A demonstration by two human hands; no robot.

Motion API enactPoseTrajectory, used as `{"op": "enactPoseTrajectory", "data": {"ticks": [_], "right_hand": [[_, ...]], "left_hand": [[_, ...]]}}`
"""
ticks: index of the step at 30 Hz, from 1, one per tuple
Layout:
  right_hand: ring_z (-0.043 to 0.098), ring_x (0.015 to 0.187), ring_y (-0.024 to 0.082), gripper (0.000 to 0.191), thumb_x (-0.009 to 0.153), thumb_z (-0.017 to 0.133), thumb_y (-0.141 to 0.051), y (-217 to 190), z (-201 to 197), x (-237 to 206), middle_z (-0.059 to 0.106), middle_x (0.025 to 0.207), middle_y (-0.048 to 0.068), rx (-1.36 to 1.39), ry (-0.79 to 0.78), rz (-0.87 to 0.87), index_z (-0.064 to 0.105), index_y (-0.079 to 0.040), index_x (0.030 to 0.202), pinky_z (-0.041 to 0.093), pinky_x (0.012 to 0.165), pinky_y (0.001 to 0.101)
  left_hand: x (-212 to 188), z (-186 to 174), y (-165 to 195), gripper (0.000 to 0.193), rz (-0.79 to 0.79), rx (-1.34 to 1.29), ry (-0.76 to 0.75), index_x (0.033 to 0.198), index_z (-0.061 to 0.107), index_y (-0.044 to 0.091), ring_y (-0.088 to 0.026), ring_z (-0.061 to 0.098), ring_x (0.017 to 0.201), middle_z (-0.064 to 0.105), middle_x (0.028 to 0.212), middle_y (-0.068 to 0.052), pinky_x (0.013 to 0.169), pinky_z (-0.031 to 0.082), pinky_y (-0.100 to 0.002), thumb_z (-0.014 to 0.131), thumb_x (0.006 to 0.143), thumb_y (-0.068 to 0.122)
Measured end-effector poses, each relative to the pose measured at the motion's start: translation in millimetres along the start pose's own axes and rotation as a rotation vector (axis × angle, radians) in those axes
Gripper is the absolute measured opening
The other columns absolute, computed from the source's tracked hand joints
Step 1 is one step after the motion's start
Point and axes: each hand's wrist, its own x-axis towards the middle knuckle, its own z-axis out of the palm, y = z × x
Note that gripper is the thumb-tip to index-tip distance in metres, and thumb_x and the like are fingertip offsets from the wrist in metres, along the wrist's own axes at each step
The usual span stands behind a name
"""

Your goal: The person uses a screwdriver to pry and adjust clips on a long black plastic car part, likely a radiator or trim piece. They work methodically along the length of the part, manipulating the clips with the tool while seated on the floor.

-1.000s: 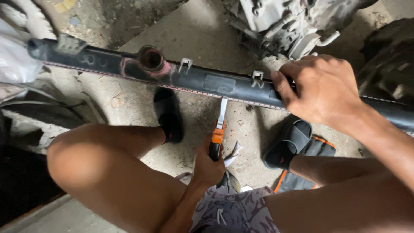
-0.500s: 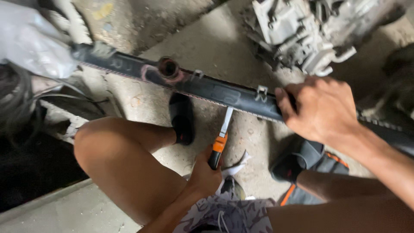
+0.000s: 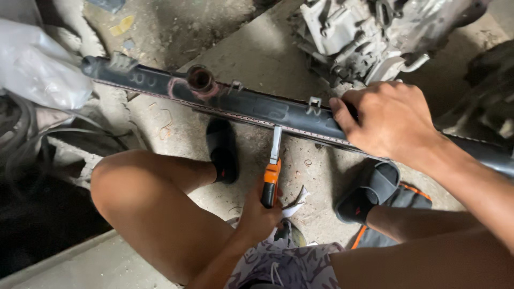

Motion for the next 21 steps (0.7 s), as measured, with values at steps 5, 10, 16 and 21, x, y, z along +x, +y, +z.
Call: {"op": "enactPoseTrajectory", "data": {"ticks": [5, 10, 16, 21], "right_hand": [[0.068, 0.062, 0.03, 0.053, 0.104, 0.036, -0.05, -0.2, -1.0, 0.8, 0.07, 0.06, 0.018, -0.008, -0.031, 0.025, 0.077, -0.018, 0.105, 0.058, 0.073, 0.0459], [0.07, 0.059, 0.03, 0.048, 0.103, 0.037, -0.047, -2.4, -2.8, -1.9, 0.071, 0.061, 0.019, -0.03, -0.009, 0.033, 0.074, -0.021, 0.117, 0.059, 0.07, 0.0463], [0.071, 0.058, 0.028, 0.047, 0.102, 0.037, -0.049, -2.2, 0.1, -2.1, 0.071, 0.062, 0.018, -0.033, -0.028, 0.068, 0.073, -0.027, 0.125, 0.06, 0.068, 0.0449], [0.067, 0.052, 0.024, 0.047, 0.101, 0.039, -0.048, 2.2, 5.5, -0.7, 0.068, 0.056, 0.017, -0.031, -0.011, 0.041, 0.074, -0.024, 0.121, 0.058, 0.062, 0.0433]], "left_hand": [[9.2, 13.5, -13.1, 0.053, 0.282, -0.085, -0.065, 0.12, 0.052, 0.006, -0.017, 0.06, 0.097, 0.055, 0.103, -0.006, 0.081, 0.062, -0.038, 0.065, 0.071, -0.011], [19.3, 17.3, -22.2, 0.066, 0.352, 0.036, -0.049, 0.134, 0.047, 0.007, -0.019, 0.058, 0.101, 0.057, 0.108, -0.008, 0.087, 0.053, -0.032, 0.075, 0.077, -0.012], [26.5, 14.1, -22.2, 0.068, 0.358, -0.056, -0.062, 0.14, 0.04, 0.003, -0.016, 0.056, 0.104, 0.056, 0.112, -0.007, 0.087, 0.057, -0.031, 0.064, 0.079, -0.013], [28.9, 9.4, -19.1, 0.077, 0.35, 0.018, -0.041, 0.149, 0.038, 0.002, -0.016, 0.06, 0.1, 0.058, 0.111, -0.008, 0.086, 0.061, -0.031, 0.058, 0.077, -0.013]]}}
